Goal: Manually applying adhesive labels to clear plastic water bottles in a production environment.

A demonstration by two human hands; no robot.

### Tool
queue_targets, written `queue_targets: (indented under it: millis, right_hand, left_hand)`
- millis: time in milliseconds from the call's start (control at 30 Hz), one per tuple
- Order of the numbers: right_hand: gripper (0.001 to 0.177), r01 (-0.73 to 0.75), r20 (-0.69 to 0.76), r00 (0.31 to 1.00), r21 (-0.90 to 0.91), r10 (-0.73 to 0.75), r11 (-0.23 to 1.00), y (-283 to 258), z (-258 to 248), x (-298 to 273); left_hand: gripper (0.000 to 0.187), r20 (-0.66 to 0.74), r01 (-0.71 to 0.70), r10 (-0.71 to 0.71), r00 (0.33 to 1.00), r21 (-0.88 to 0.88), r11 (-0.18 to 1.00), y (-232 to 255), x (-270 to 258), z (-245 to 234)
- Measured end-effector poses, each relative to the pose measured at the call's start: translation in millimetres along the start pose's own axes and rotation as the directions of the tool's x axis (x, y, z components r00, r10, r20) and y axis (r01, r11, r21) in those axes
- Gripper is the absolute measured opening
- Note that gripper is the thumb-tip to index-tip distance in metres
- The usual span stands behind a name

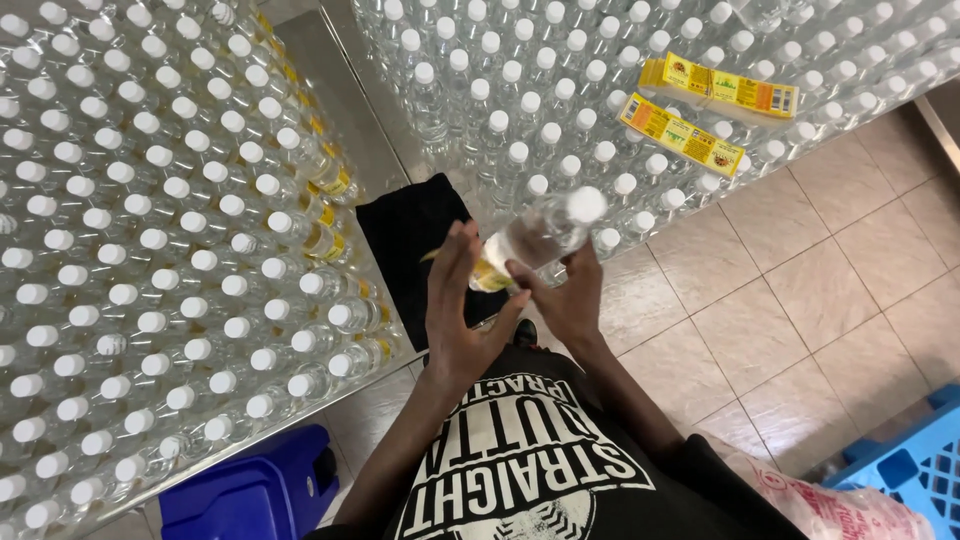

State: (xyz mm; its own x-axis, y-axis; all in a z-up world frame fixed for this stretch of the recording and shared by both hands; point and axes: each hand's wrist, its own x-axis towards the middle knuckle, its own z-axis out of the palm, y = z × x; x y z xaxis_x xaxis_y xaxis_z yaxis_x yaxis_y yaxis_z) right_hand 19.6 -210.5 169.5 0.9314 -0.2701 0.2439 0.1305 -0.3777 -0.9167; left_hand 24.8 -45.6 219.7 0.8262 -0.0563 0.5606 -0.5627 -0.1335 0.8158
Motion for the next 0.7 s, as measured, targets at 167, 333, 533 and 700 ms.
queue_targets:
  millis: [167,333,533,700]
  right_hand:
    - [0.062,-0.07,-0.14,0.981,0.385,0.133,0.92,-58.3,-10.6,5.4]
    - [0.097,-0.022,-0.164,0.983,0.364,0.088,0.931,-20.5,-14.5,-26.2]
    - [0.088,0.352,-0.042,0.926,0.453,-0.375,0.819,-12.5,-3.2,-28.3]
    - [0.056,0.506,-0.014,0.835,0.412,-0.55,0.757,-20.2,-4.6,-49.0]
  left_hand:
    - [0.057,0.086,-0.326,0.328,0.941,0.5,0.803,-21.8,-25.7,14.9]
    - [0.049,-0.026,-0.329,0.433,0.901,0.612,0.72,-31.5,-23.5,25.6]
    - [0.039,-0.149,-0.343,0.511,0.846,0.581,0.738,-43.6,-25.6,22.5]
    - [0.031,-0.181,-0.417,0.562,0.807,0.499,0.76,-48.0,-20.5,14.5]
